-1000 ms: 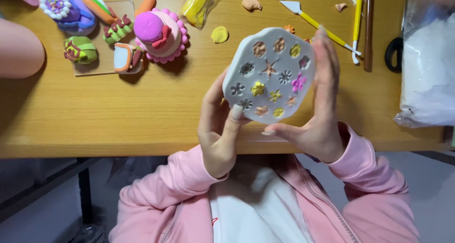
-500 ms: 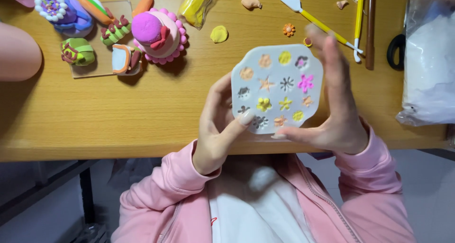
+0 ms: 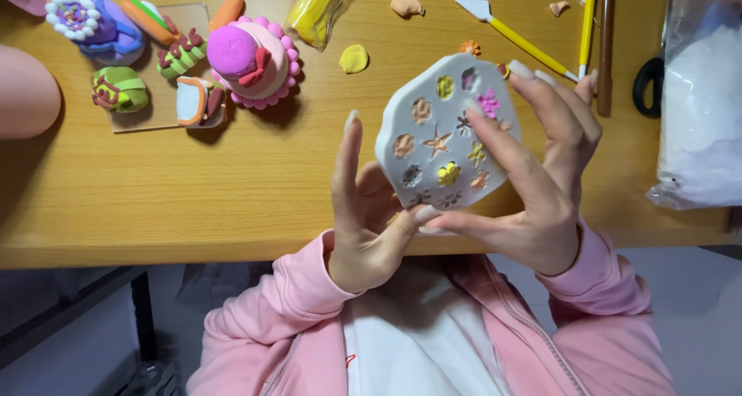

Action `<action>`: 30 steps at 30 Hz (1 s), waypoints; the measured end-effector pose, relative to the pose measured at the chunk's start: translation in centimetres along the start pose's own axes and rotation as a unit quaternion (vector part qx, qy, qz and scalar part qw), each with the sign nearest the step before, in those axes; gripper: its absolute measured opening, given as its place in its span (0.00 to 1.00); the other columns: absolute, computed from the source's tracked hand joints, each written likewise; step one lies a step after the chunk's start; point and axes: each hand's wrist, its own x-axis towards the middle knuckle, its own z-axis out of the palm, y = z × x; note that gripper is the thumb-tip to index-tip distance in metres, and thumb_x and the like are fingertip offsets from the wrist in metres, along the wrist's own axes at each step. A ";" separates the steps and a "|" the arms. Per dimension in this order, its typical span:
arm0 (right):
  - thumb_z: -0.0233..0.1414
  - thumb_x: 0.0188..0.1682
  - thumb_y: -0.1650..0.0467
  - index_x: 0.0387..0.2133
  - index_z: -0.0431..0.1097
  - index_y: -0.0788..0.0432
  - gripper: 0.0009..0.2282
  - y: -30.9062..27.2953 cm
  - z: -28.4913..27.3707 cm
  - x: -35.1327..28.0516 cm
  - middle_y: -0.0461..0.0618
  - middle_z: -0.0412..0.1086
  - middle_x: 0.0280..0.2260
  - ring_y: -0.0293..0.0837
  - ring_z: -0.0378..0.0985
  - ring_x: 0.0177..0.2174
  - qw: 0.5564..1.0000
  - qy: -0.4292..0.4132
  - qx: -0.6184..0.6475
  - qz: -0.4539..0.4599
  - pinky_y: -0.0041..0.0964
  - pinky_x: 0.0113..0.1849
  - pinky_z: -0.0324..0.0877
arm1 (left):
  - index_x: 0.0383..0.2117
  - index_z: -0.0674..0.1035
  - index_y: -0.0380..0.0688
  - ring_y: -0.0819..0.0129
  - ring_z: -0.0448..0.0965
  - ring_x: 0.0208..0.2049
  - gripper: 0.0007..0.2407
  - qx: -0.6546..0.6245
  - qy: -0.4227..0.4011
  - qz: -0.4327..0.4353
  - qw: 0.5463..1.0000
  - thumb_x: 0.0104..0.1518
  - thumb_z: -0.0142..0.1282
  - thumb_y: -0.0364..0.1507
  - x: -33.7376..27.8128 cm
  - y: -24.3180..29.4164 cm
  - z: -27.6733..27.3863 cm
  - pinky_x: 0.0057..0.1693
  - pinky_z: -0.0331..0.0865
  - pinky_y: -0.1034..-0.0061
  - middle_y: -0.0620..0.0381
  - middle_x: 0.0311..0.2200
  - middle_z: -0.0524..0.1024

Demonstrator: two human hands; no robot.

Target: Molding small clay flowers using a silicone mold and various colors of clay

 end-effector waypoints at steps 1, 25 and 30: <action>0.60 0.44 0.46 0.58 0.70 0.64 0.38 0.0 0.0 0.2 0.64 0.53 0.62 0.62 0.55 0.64 1.000 -0.016 0.006 0.004 0.68 0.70 0.38 | 0.75 0.39 0.47 0.61 0.78 0.49 0.39 -0.019 -0.007 0.003 1.000 0.65 0.57 0.17 0.0 -0.1 -0.1 0.61 0.75 0.65 0.43 0.52 0.72; 0.40 0.59 0.54 0.39 0.79 0.61 0.25 0.9 1.1 -0.4 0.61 0.70 0.53 0.62 0.67 0.56 0.993 0.044 -0.072 -0.079 0.81 0.61 0.37 | 0.50 0.82 0.65 0.60 0.73 0.56 0.08 0.625 -0.029 0.393 0.674 0.67 0.61 0.40 2.6 2.0 -0.1 0.67 0.58 0.39 0.64 0.54 0.73; 0.47 0.59 0.57 0.37 0.79 0.60 0.20 0.8 1.1 -0.2 0.60 0.70 0.53 0.60 0.66 0.56 0.994 0.052 -0.065 -0.071 0.81 0.62 0.38 | 0.49 0.83 0.62 0.63 0.74 0.56 0.08 0.632 -0.033 0.404 0.661 0.67 0.66 0.36 2.7 1.5 -0.1 0.67 0.57 0.39 0.66 0.53 0.74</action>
